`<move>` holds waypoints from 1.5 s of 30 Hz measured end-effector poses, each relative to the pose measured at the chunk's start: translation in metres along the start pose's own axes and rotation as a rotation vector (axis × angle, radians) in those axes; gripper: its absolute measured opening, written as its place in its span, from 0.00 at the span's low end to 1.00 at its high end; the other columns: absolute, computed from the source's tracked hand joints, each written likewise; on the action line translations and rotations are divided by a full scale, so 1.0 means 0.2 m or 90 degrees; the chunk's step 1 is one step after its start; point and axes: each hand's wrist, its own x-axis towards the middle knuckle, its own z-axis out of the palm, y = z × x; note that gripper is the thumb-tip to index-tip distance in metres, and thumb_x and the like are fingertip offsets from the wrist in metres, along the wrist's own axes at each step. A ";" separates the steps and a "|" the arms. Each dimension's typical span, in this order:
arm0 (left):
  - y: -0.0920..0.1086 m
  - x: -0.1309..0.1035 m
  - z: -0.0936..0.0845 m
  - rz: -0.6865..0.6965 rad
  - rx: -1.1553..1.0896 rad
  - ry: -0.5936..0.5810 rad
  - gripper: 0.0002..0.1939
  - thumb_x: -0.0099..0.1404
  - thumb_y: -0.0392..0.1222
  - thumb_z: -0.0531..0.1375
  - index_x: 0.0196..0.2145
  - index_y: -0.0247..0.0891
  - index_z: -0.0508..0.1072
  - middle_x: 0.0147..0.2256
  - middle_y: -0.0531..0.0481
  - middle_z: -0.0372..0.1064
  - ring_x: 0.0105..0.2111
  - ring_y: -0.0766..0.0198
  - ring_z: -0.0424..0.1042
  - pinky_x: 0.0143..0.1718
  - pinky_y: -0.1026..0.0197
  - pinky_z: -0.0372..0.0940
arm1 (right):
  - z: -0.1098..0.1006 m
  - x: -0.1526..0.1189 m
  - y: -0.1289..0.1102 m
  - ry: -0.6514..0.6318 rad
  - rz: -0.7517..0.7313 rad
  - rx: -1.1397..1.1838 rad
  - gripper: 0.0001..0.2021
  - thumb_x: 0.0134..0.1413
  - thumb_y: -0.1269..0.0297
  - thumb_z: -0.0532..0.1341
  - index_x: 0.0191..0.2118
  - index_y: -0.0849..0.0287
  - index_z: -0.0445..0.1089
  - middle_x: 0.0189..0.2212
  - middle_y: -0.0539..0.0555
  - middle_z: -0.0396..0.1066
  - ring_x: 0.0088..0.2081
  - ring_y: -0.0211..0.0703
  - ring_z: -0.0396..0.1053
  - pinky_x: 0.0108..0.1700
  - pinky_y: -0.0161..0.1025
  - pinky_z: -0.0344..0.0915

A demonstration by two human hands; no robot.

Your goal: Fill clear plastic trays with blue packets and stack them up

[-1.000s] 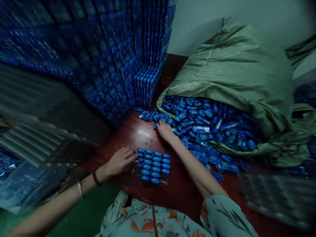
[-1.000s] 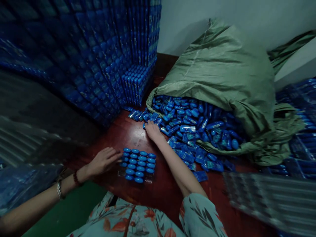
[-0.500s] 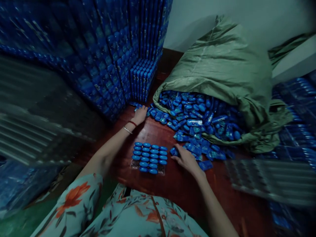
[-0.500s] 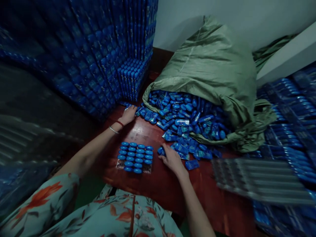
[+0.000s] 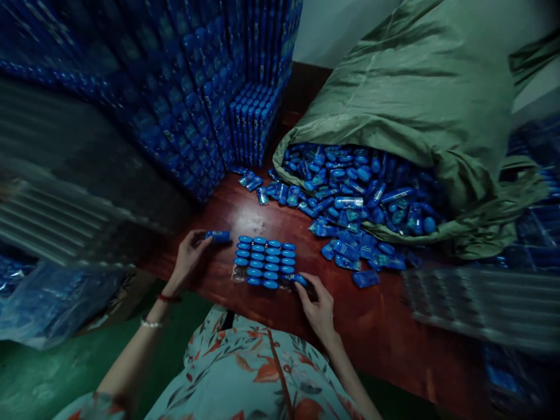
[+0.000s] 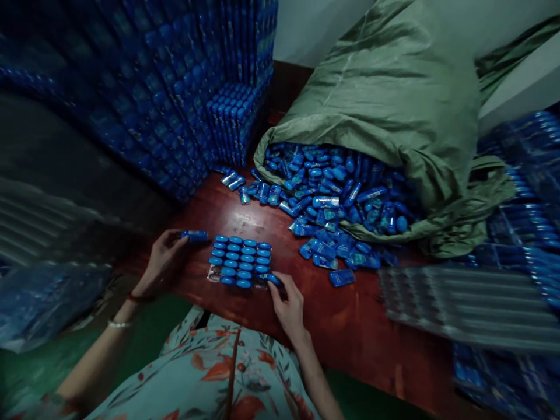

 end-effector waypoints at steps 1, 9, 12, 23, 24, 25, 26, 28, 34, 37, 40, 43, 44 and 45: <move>-0.01 -0.07 -0.04 -0.031 -0.014 -0.003 0.23 0.50 0.55 0.64 0.37 0.34 0.68 0.33 0.49 0.70 0.32 0.62 0.70 0.35 0.60 0.66 | -0.01 0.01 0.00 -0.036 -0.070 -0.055 0.10 0.56 0.66 0.57 0.44 0.56 0.69 0.40 0.54 0.71 0.40 0.42 0.71 0.45 0.41 0.70; 0.00 -0.39 -0.03 -0.067 -0.020 -0.012 0.19 0.54 0.51 0.62 0.37 0.35 0.68 0.30 0.51 0.69 0.28 0.64 0.70 0.31 0.62 0.67 | -0.10 0.12 -0.12 -0.272 -0.285 -0.418 0.18 0.57 0.76 0.49 0.50 0.57 0.66 0.37 0.56 0.69 0.38 0.41 0.69 0.39 0.37 0.69; 0.02 -0.43 0.03 0.098 0.079 -0.014 0.10 0.61 0.44 0.58 0.38 0.36 0.69 0.34 0.48 0.70 0.35 0.63 0.70 0.38 0.60 0.67 | -0.10 0.16 -0.19 -0.346 -0.302 -0.533 0.21 0.54 0.79 0.49 0.49 0.56 0.66 0.37 0.56 0.69 0.36 0.41 0.69 0.41 0.38 0.67; 0.03 -0.30 0.05 0.646 0.520 -0.355 0.22 0.65 0.28 0.46 0.56 0.36 0.59 0.43 0.42 0.66 0.42 0.60 0.66 0.45 0.57 0.64 | -0.10 0.25 -0.22 -0.425 -0.343 -0.629 0.22 0.54 0.81 0.49 0.52 0.55 0.64 0.41 0.57 0.69 0.41 0.44 0.69 0.45 0.44 0.63; 0.04 -0.28 0.06 0.668 0.541 -0.388 0.21 0.64 0.28 0.47 0.55 0.35 0.60 0.43 0.42 0.66 0.42 0.59 0.65 0.45 0.57 0.64 | -0.09 0.26 -0.22 -0.436 -0.352 -0.624 0.22 0.54 0.80 0.49 0.52 0.56 0.64 0.40 0.57 0.69 0.40 0.44 0.69 0.44 0.43 0.63; 0.06 -0.27 0.06 0.683 0.558 -0.416 0.20 0.64 0.28 0.48 0.54 0.34 0.61 0.42 0.41 0.67 0.42 0.59 0.65 0.46 0.57 0.64 | -0.08 0.26 -0.23 -0.445 -0.361 -0.622 0.21 0.54 0.80 0.50 0.52 0.56 0.64 0.40 0.57 0.69 0.39 0.43 0.68 0.44 0.43 0.63; 0.07 -0.27 0.07 0.694 0.574 -0.435 0.20 0.63 0.27 0.49 0.52 0.33 0.61 0.42 0.41 0.67 0.42 0.58 0.65 0.45 0.57 0.64 | -0.07 0.27 -0.23 -0.452 -0.372 -0.622 0.21 0.54 0.81 0.50 0.51 0.56 0.64 0.40 0.57 0.69 0.39 0.43 0.68 0.43 0.42 0.63; 0.10 -0.27 0.08 0.704 0.610 -0.439 0.19 0.62 0.26 0.49 0.51 0.32 0.63 0.42 0.40 0.67 0.42 0.58 0.65 0.43 0.56 0.64 | -0.06 0.27 -0.24 -0.447 -0.397 -0.631 0.22 0.52 0.82 0.51 0.51 0.57 0.63 0.40 0.56 0.69 0.39 0.42 0.68 0.44 0.42 0.62; 0.18 -0.17 0.07 0.690 0.573 -0.340 0.16 0.64 0.33 0.51 0.49 0.39 0.67 0.45 0.41 0.66 0.41 0.57 0.65 0.42 0.54 0.62 | -0.14 0.35 -0.17 -0.385 -0.539 -0.574 0.19 0.56 0.75 0.53 0.53 0.57 0.63 0.27 0.52 0.68 0.29 0.38 0.65 0.34 0.37 0.60; 0.26 0.09 0.18 0.549 0.413 -0.291 0.13 0.68 0.38 0.48 0.43 0.37 0.70 0.36 0.45 0.67 0.35 0.62 0.67 0.38 0.61 0.63 | -0.16 0.55 -0.13 -0.278 -0.502 -0.575 0.20 0.57 0.75 0.50 0.54 0.56 0.64 0.28 0.53 0.68 0.30 0.39 0.65 0.34 0.36 0.60; 0.34 0.43 0.40 0.385 0.304 -0.255 0.13 0.67 0.44 0.50 0.42 0.35 0.70 0.38 0.44 0.67 0.36 0.61 0.68 0.39 0.61 0.64 | -0.08 0.85 -0.13 -0.270 -0.400 -0.656 0.23 0.52 0.79 0.51 0.53 0.56 0.65 0.42 0.59 0.69 0.43 0.46 0.65 0.41 0.40 0.62; 0.37 0.72 0.64 0.289 0.366 -0.263 0.23 0.58 0.48 0.62 0.46 0.30 0.66 0.42 0.39 0.64 0.40 0.55 0.67 0.41 0.56 0.64 | 0.07 1.15 -0.15 -0.318 -0.371 -0.704 0.24 0.53 0.79 0.50 0.56 0.56 0.61 0.54 0.61 0.62 0.52 0.51 0.59 0.46 0.46 0.60; 0.37 0.77 0.71 0.284 0.381 -0.279 0.27 0.53 0.49 0.65 0.45 0.29 0.65 0.42 0.37 0.64 0.40 0.53 0.67 0.40 0.55 0.64 | 0.11 1.23 -0.15 -0.336 -0.364 -0.715 0.24 0.54 0.79 0.50 0.56 0.58 0.60 0.54 0.61 0.61 0.52 0.51 0.59 0.47 0.48 0.60; 0.36 0.82 0.76 0.289 0.386 -0.298 0.29 0.49 0.48 0.67 0.44 0.28 0.66 0.41 0.37 0.63 0.39 0.53 0.67 0.39 0.55 0.64 | 0.14 1.29 -0.15 -0.351 -0.358 -0.722 0.23 0.54 0.79 0.50 0.56 0.59 0.59 0.54 0.62 0.61 0.52 0.52 0.59 0.48 0.48 0.60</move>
